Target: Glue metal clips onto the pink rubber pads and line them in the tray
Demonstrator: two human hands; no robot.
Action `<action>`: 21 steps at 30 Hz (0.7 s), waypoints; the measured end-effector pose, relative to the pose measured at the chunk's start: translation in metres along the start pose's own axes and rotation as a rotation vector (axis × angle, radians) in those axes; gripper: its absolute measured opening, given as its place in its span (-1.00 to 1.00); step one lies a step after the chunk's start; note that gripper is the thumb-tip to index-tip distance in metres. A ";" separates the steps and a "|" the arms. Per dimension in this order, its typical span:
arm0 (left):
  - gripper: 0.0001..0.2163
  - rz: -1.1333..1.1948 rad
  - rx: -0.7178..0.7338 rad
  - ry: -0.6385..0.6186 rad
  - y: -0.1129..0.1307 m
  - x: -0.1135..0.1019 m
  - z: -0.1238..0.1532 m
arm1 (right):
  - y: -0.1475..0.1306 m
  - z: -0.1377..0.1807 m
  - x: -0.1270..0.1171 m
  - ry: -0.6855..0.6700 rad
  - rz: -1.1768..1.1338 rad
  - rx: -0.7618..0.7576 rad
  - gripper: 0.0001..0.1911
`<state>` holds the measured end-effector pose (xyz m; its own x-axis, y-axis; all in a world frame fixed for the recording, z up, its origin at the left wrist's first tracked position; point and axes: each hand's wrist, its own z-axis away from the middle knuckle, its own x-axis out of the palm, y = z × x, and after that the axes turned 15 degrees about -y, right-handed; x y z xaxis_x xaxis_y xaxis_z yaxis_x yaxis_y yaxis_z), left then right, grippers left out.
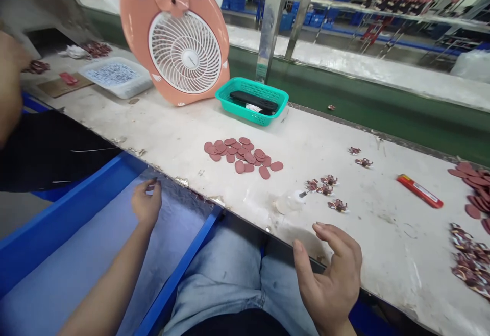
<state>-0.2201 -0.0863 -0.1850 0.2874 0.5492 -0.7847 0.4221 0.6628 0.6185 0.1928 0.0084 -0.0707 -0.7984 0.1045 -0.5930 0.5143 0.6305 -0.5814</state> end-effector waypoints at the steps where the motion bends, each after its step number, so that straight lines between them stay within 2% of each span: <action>1: -0.76 -0.021 -0.020 -0.030 -0.008 0.003 -0.012 | 0.001 -0.002 -0.001 -0.025 0.062 -0.034 -0.63; 5: -0.71 -0.114 -0.056 -0.153 -0.029 0.008 -0.050 | 0.004 -0.007 -0.002 -0.091 0.201 -0.123 -0.75; 9: -0.68 -0.208 -0.013 -0.259 -0.033 0.007 -0.071 | 0.005 -0.010 0.002 -0.106 0.241 -0.168 -0.79; 14: -0.68 -0.286 -0.043 -0.325 -0.032 0.010 -0.082 | 0.008 -0.008 0.006 -0.124 0.259 -0.179 -0.79; 21: -0.68 -0.326 -0.122 -0.318 -0.031 0.012 -0.083 | 0.008 -0.008 0.006 -0.153 0.284 -0.202 -0.80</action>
<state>-0.3011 -0.0577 -0.2105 0.4138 0.1321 -0.9007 0.4355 0.8401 0.3233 0.1892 0.0200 -0.0744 -0.5695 0.1905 -0.7996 0.6239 0.7335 -0.2696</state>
